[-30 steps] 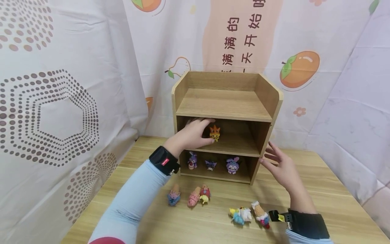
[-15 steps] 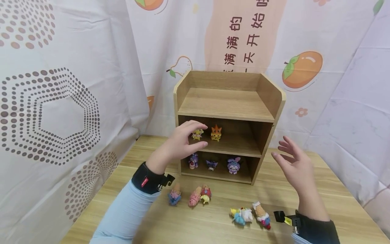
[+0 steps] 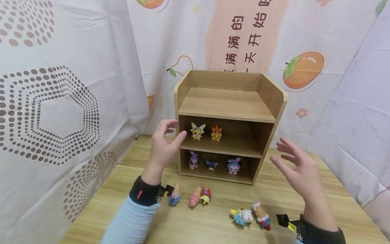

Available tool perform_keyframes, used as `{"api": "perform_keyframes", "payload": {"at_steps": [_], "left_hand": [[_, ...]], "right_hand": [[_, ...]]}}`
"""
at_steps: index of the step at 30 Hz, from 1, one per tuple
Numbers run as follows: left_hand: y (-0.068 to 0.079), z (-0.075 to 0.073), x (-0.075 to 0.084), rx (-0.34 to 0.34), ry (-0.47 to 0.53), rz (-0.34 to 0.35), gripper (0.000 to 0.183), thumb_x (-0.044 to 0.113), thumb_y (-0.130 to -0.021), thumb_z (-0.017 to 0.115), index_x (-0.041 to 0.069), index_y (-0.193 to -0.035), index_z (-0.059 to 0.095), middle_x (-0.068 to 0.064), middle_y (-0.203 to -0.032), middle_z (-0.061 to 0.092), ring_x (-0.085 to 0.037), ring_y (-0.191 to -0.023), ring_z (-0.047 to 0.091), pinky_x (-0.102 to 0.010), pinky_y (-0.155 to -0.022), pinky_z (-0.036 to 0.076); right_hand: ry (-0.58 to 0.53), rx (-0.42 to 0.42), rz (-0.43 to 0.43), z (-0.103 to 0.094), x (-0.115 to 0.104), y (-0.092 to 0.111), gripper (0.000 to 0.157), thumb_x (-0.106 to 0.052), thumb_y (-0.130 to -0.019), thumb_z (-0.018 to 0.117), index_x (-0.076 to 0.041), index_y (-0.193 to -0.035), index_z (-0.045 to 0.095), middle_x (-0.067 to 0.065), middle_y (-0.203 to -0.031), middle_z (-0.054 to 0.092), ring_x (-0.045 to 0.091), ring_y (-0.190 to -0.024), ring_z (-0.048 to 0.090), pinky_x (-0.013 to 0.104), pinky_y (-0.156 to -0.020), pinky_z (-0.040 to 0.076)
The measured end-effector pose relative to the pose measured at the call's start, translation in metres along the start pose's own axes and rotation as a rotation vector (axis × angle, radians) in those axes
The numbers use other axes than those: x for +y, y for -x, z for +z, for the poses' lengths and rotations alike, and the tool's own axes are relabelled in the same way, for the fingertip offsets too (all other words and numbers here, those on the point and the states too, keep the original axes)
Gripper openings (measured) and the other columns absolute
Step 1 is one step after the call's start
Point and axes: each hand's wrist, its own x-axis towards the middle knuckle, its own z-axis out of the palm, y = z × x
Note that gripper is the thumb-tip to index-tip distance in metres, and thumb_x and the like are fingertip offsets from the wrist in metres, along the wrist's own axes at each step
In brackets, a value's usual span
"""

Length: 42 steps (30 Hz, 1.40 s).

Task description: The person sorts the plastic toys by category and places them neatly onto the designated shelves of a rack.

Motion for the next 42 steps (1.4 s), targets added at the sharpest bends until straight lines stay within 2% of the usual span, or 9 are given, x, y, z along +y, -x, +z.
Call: {"api": "perform_keyframes", "payload": {"at_steps": [6, 15, 16, 17, 23, 24, 31, 37, 42], "left_hand": [[0.012, 0.001, -0.014, 0.087, 0.050, -0.220, 0.047, 0.008, -0.087, 0.080, -0.004, -0.128, 0.059, -0.017, -0.123, 0.058, -0.030, -0.111, 0.058, -0.052, -0.096, 0.049], [0.024, 0.005, -0.034, 0.037, 0.079, -0.415, 0.056, 0.012, -0.089, 0.079, -0.004, -0.137, 0.055, -0.022, -0.129, 0.054, -0.039, -0.117, 0.057, -0.050, -0.097, 0.052], [0.025, 0.005, -0.036, 0.028, 0.076, -0.427, 0.055, 0.013, -0.090, 0.079, -0.004, -0.137, 0.056, -0.023, -0.128, 0.055, -0.038, -0.116, 0.058, -0.050, -0.096, 0.053], [0.025, 0.006, -0.037, 0.019, 0.068, -0.435, 0.054, 0.013, -0.090, 0.078, -0.004, -0.137, 0.056, -0.023, -0.128, 0.056, -0.037, -0.115, 0.058, -0.050, -0.095, 0.054], [0.027, 0.010, -0.043, -0.018, 0.024, -0.462, 0.049, 0.014, -0.091, 0.078, -0.003, -0.133, 0.061, -0.018, -0.122, 0.059, -0.032, -0.111, 0.062, -0.046, -0.090, 0.057], [0.027, 0.011, -0.044, -0.023, 0.020, -0.465, 0.048, 0.014, -0.091, 0.078, -0.003, -0.133, 0.062, -0.017, -0.122, 0.060, -0.031, -0.111, 0.062, -0.045, -0.090, 0.057], [0.030, 0.013, -0.044, -0.042, 0.017, -0.483, 0.051, 0.017, -0.091, 0.077, -0.003, -0.135, 0.061, -0.017, -0.124, 0.060, -0.031, -0.113, 0.061, -0.046, -0.089, 0.057], [0.032, 0.012, -0.044, -0.052, 0.029, -0.494, 0.054, 0.019, -0.092, 0.077, -0.003, -0.137, 0.058, -0.017, -0.127, 0.059, -0.031, -0.116, 0.060, -0.049, -0.090, 0.056], [0.035, 0.013, -0.047, -0.057, 0.037, -0.505, 0.056, 0.019, -0.092, 0.077, -0.003, -0.139, 0.056, -0.018, -0.129, 0.057, -0.032, -0.117, 0.058, -0.055, -0.093, 0.054]], "right_hand": [[0.045, -0.111, -0.077, -0.006, -0.007, 0.001, 0.078, 0.012, -0.071, 0.086, -0.009, -0.141, 0.061, 0.019, -0.121, 0.069, -0.003, -0.116, 0.059, 0.008, -0.093, 0.044], [0.107, -0.329, -0.168, -0.001, -0.011, 0.003, 0.072, -0.004, -0.071, 0.092, -0.009, -0.137, 0.064, 0.008, -0.131, 0.067, -0.007, -0.122, 0.053, 0.006, -0.097, 0.038], [0.111, -0.351, -0.176, 0.000, -0.011, 0.004, 0.072, -0.006, -0.071, 0.092, -0.009, -0.137, 0.064, 0.006, -0.132, 0.067, -0.007, -0.122, 0.053, 0.007, -0.097, 0.038], [0.113, -0.373, -0.182, 0.002, -0.011, 0.004, 0.071, -0.007, -0.072, 0.092, -0.008, -0.137, 0.064, 0.005, -0.132, 0.067, -0.009, -0.110, 0.058, 0.006, -0.098, 0.038], [0.138, -0.522, -0.153, 0.011, -0.012, 0.009, 0.066, -0.024, -0.078, 0.091, -0.014, -0.137, 0.063, 0.001, -0.130, 0.068, 0.012, -0.105, 0.067, 0.012, -0.097, 0.042], [0.140, -0.550, -0.146, 0.012, -0.012, 0.010, 0.064, -0.027, -0.080, 0.089, -0.014, -0.137, 0.064, 0.000, -0.130, 0.068, 0.020, -0.117, 0.063, 0.015, -0.097, 0.045], [0.130, -0.714, -0.087, 0.020, -0.007, 0.018, 0.063, -0.039, -0.085, 0.083, -0.011, -0.137, 0.063, 0.001, -0.131, 0.067, 0.022, -0.117, 0.063, 0.043, -0.093, 0.055], [0.109, -0.915, 0.011, 0.031, -0.004, 0.024, 0.069, -0.041, -0.085, 0.083, -0.006, -0.140, 0.059, 0.008, -0.134, 0.064, 0.031, -0.122, 0.060, 0.052, -0.095, 0.052], [0.077, -1.091, 0.156, 0.040, -0.004, 0.028, 0.076, -0.040, -0.081, 0.085, -0.004, -0.142, 0.057, 0.011, -0.138, 0.061, 0.035, -0.125, 0.057, 0.050, -0.095, 0.052]]}}
